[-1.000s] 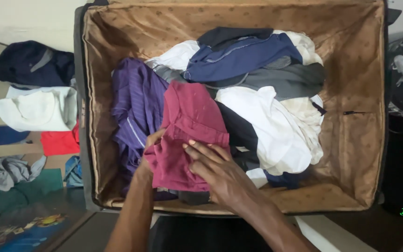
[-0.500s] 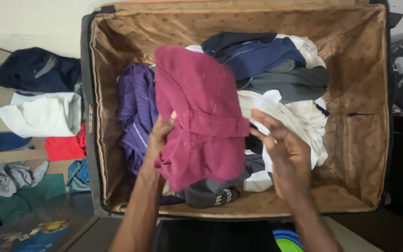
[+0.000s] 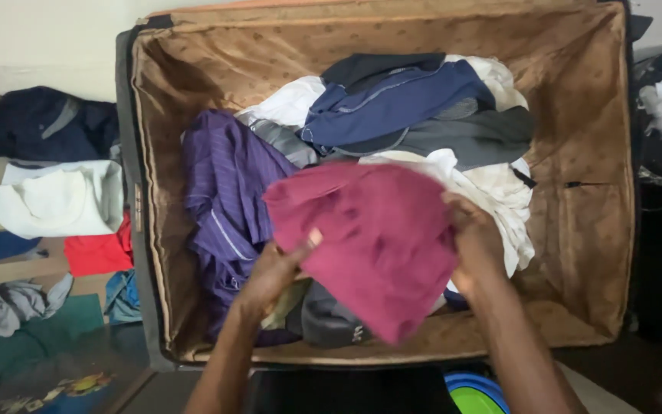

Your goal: Folding a maroon long-sleeved shirt and placing it neatly inside a suitcase.

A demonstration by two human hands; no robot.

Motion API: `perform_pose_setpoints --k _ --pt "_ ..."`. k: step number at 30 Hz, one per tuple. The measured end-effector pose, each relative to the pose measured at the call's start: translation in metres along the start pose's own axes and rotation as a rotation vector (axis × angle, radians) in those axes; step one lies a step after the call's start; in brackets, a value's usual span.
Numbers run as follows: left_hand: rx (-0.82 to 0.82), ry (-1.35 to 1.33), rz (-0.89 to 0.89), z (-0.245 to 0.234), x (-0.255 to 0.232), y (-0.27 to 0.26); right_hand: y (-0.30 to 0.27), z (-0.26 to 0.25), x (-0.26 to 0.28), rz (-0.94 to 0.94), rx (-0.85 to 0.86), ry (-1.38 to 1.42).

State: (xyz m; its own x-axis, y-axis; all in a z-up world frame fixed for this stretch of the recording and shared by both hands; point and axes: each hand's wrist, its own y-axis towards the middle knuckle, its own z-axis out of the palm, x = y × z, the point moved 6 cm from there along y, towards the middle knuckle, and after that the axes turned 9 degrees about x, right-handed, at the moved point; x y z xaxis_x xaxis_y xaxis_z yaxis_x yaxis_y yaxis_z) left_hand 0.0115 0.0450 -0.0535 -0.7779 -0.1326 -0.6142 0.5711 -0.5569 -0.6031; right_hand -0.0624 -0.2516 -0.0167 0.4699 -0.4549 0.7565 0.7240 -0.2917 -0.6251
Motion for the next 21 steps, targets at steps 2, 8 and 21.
perform_pose_setpoints --k 2,8,21 --pt "0.214 0.09 -0.174 -0.033 0.054 0.011 0.011 -0.008 -0.004 -0.047 0.064 0.226" --pt "0.37 0.44 -0.607 -0.038 0.059 0.006 -0.019 0.027 0.026 -0.129 -0.024 0.05" --pt "-0.248 0.417 0.196 0.029 -0.056 0.034 -0.035 0.07 0.038 -0.093 0.405 -0.95"
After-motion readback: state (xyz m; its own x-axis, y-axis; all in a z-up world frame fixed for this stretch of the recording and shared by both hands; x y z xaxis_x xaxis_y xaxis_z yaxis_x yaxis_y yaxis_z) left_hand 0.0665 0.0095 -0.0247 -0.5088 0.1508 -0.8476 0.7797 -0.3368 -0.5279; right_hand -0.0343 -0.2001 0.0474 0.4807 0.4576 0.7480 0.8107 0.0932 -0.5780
